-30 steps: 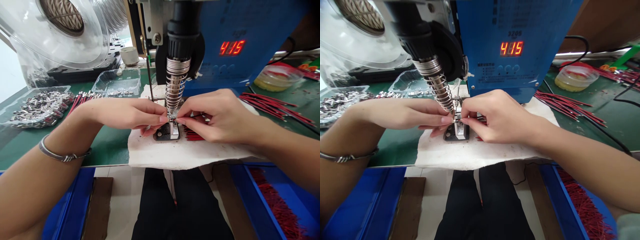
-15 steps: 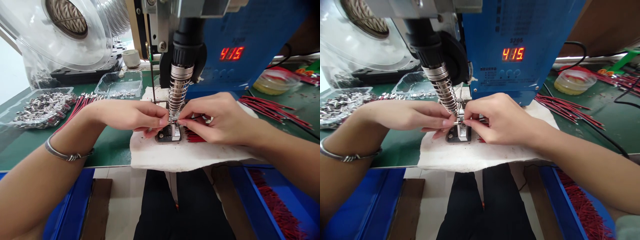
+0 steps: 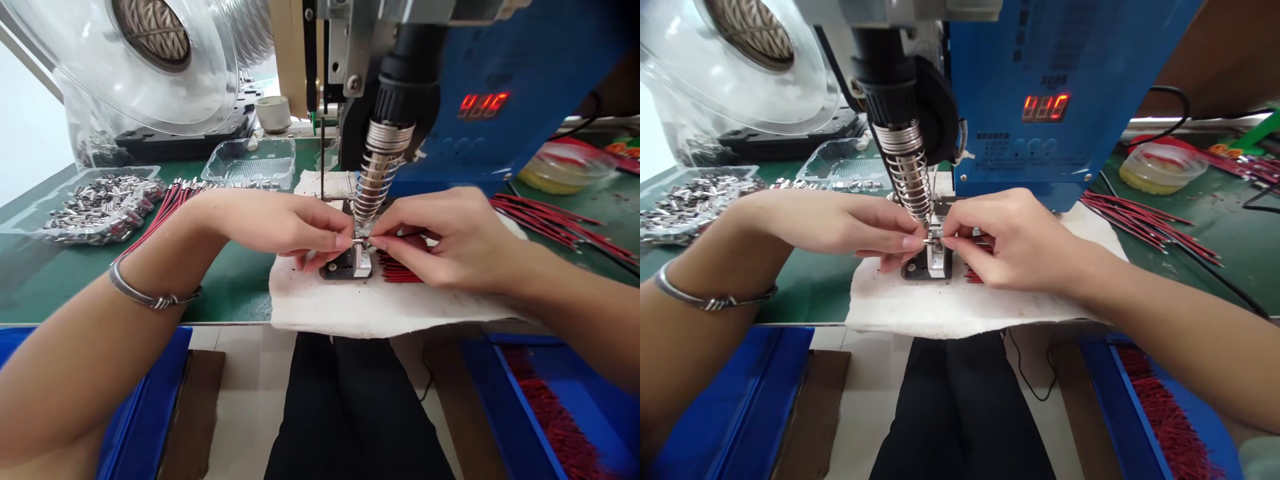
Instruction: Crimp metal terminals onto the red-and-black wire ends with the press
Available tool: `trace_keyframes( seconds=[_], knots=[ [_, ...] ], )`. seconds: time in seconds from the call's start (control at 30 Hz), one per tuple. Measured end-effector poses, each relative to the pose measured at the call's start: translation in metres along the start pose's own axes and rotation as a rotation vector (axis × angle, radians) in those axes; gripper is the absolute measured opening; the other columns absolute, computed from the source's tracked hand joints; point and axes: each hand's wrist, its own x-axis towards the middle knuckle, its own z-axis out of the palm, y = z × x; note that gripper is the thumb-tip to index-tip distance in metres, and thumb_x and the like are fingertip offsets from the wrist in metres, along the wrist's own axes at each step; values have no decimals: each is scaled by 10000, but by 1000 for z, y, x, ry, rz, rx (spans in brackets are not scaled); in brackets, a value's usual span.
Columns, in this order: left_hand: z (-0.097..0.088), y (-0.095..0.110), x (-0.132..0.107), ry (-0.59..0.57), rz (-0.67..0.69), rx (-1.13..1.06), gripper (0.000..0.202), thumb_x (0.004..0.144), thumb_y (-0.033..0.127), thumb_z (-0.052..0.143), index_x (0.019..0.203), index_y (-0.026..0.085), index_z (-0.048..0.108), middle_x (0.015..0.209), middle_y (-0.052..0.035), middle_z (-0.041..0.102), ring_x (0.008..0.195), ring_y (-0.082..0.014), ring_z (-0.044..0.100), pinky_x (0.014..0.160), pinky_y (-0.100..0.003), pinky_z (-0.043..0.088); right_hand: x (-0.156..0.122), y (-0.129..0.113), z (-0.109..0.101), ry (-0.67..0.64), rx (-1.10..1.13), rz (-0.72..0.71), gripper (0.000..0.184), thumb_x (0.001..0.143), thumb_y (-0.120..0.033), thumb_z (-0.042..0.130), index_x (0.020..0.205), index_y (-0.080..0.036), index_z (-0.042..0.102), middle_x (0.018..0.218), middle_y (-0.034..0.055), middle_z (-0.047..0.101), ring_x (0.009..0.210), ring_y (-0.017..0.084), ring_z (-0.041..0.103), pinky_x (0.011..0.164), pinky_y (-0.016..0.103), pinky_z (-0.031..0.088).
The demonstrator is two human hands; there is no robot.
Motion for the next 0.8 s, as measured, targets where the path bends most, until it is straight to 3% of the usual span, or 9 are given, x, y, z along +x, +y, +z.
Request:
trace_keyframes(
  seconds=[0.13,0.33,0.8],
  knots=[
    [-1,2,-1,-1,-15,20,388,1157,278,676,773,234,638,728,-11,642,663,-182,565,743,-280,522,-1,-2,0,-15,1,-2,183,1122,-111,715,1039,-238,818,877,-6,873,648,163,719,653,313,550],
    [-2,1,-1,-22,-22,37,386,1164,267,666,780,235,648,694,-7,569,654,-188,529,671,-275,488,0,2,-1,-39,51,50,177,1137,-174,702,1049,-256,832,882,1,873,650,172,709,702,328,584],
    [-2,-6,0,-17,11,14,433,1209,380,686,801,236,687,735,-25,673,676,-189,576,673,-276,519,3,2,-3,-55,35,0,204,1151,-159,687,1045,-281,810,934,6,888,739,198,773,738,345,636]
  ],
)
